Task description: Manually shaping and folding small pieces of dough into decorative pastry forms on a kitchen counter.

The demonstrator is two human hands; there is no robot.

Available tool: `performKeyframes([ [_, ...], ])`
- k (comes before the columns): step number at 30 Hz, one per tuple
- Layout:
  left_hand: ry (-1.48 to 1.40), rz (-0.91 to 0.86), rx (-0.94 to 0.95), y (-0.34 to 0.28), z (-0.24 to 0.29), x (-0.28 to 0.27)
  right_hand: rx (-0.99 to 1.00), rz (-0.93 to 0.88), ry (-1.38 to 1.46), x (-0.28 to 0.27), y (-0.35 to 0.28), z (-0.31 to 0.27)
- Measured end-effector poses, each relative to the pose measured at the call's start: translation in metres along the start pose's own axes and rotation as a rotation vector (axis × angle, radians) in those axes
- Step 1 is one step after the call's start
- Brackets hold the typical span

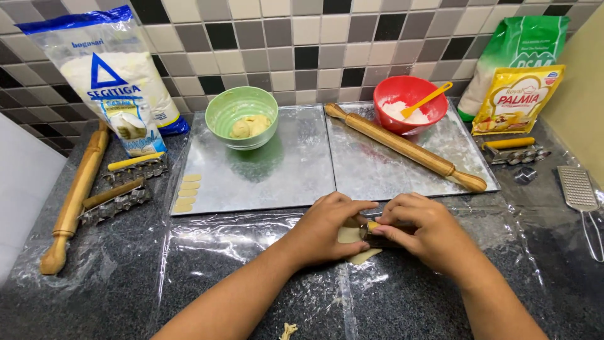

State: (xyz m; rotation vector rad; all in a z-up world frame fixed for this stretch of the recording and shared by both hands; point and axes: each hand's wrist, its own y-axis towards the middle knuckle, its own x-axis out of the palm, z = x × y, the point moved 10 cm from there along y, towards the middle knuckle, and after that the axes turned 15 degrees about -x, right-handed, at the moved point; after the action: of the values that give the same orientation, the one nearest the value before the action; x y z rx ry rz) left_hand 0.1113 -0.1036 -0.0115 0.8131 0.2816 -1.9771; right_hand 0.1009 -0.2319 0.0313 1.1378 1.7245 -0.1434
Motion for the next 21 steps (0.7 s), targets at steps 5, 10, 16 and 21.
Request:
performKeyframes([
  [5,-0.004,0.01,-0.011,0.0,0.001,0.0,0.111,-0.015,0.053,0.005,-0.005,0.015],
  [10,0.017,0.045,0.024,-0.008,0.007,-0.005,0.194,-0.101,0.004,0.01,-0.006,0.021],
  [16,0.132,0.128,0.054,-0.011,0.014,-0.019,0.198,-0.142,-0.032,0.009,-0.004,0.014],
  [21,0.27,0.069,-0.004,-0.001,0.007,-0.011,-0.094,-0.157,-0.164,0.012,-0.011,0.007],
])
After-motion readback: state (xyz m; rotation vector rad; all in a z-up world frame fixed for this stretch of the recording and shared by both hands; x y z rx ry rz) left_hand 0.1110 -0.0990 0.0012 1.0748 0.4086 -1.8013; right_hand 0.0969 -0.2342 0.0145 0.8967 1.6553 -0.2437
